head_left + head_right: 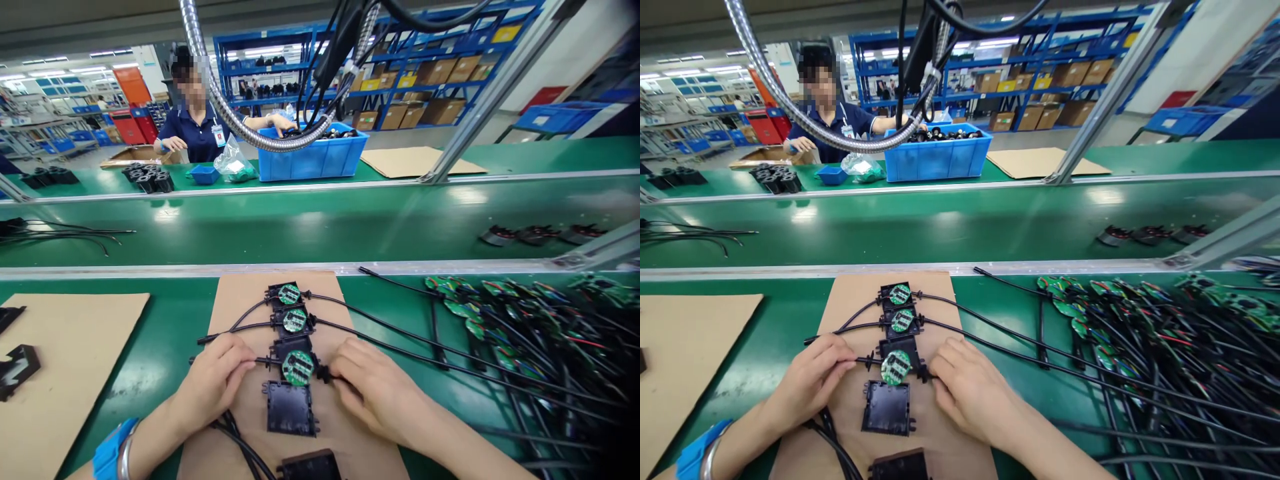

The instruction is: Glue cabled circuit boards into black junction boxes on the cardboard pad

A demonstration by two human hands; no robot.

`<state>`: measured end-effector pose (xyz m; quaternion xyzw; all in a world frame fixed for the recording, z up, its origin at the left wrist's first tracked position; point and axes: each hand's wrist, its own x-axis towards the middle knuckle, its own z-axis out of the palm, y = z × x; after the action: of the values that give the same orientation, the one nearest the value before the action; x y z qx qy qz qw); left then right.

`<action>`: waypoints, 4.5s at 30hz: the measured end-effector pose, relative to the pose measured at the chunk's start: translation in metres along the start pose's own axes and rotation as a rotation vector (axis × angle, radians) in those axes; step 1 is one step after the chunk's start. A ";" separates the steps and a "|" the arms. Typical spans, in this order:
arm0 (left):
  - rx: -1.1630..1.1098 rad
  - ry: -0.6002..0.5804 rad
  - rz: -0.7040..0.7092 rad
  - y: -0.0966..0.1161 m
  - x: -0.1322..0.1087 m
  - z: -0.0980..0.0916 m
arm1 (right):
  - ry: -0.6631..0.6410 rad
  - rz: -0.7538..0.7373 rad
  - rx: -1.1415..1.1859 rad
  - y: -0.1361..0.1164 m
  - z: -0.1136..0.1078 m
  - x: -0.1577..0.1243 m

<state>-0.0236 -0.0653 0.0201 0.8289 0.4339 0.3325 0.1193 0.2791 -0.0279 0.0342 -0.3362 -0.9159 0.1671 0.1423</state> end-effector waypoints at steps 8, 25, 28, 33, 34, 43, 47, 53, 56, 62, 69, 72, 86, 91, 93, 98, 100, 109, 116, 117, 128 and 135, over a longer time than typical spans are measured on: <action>0.048 -0.009 -0.057 0.004 0.003 0.004 | 0.175 -0.075 -0.177 0.012 -0.014 0.014; -0.210 -0.541 -0.097 0.047 -0.001 -0.027 | -0.231 -0.010 0.145 -0.051 -0.035 -0.013; -0.214 -0.670 -0.102 0.055 -0.012 -0.025 | -0.313 0.083 0.241 -0.079 -0.031 -0.021; -0.197 -0.609 0.008 0.050 -0.029 -0.007 | -0.105 0.021 0.153 -0.098 0.022 -0.042; -0.198 -0.586 0.052 0.048 -0.031 -0.004 | -0.080 -0.009 0.121 -0.097 0.035 -0.046; -0.292 -0.269 0.081 0.037 -0.029 -0.020 | -0.203 0.075 0.448 -0.084 -0.013 -0.046; -0.152 -0.185 -0.065 0.033 -0.027 -0.037 | -0.187 0.225 0.457 -0.054 -0.039 -0.036; 0.002 -0.255 -0.153 0.031 -0.029 -0.026 | -0.039 0.094 0.182 -0.019 0.004 -0.027; 0.135 -0.223 -0.132 0.030 -0.030 -0.021 | 0.004 0.040 0.067 -0.019 0.014 -0.028; 0.229 -0.196 -0.106 0.026 -0.035 -0.026 | 0.076 -0.073 0.035 -0.030 0.016 -0.026; 0.254 -0.318 -0.092 0.028 -0.032 -0.016 | 0.044 -0.043 -0.091 -0.021 0.015 -0.026; 0.227 -0.287 -0.065 0.034 -0.029 -0.016 | 0.127 -0.047 -0.111 -0.027 0.004 -0.033; -0.071 -0.433 0.069 0.067 -0.061 -0.041 | -0.115 -0.072 0.180 -0.057 -0.018 -0.066; 0.024 -0.413 -0.054 0.065 -0.078 -0.038 | -0.079 -0.016 0.139 -0.045 0.000 -0.061; 0.033 -0.387 -0.089 0.064 -0.082 -0.031 | -0.062 -0.021 0.135 -0.043 0.003 -0.060; 0.053 -0.276 -0.099 0.068 -0.081 -0.023 | -0.014 -0.040 0.147 -0.037 0.000 -0.065; 0.048 -0.242 -0.091 0.071 -0.079 -0.022 | 0.005 -0.037 0.160 -0.035 -0.001 -0.068; 0.148 -0.299 -0.078 0.072 -0.072 -0.010 | -0.079 -0.015 0.057 -0.032 0.001 -0.074; 0.201 -0.306 -0.069 0.070 -0.078 -0.017 | -0.167 -0.031 0.054 -0.046 -0.005 -0.073; 0.208 -0.334 -0.070 0.069 -0.079 -0.020 | -0.179 -0.034 0.058 -0.047 -0.010 -0.071; 0.191 -0.230 -0.185 -0.002 0.053 -0.002 | 0.094 0.139 -0.127 0.048 -0.024 0.057; 0.116 -0.235 -0.233 -0.032 0.050 0.011 | 0.013 -0.032 -0.065 0.041 -0.005 0.048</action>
<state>-0.0169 -0.0053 0.0180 0.8116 0.5286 0.1915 0.1587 0.2694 0.0342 0.0289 -0.3272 -0.9251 0.1327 0.1398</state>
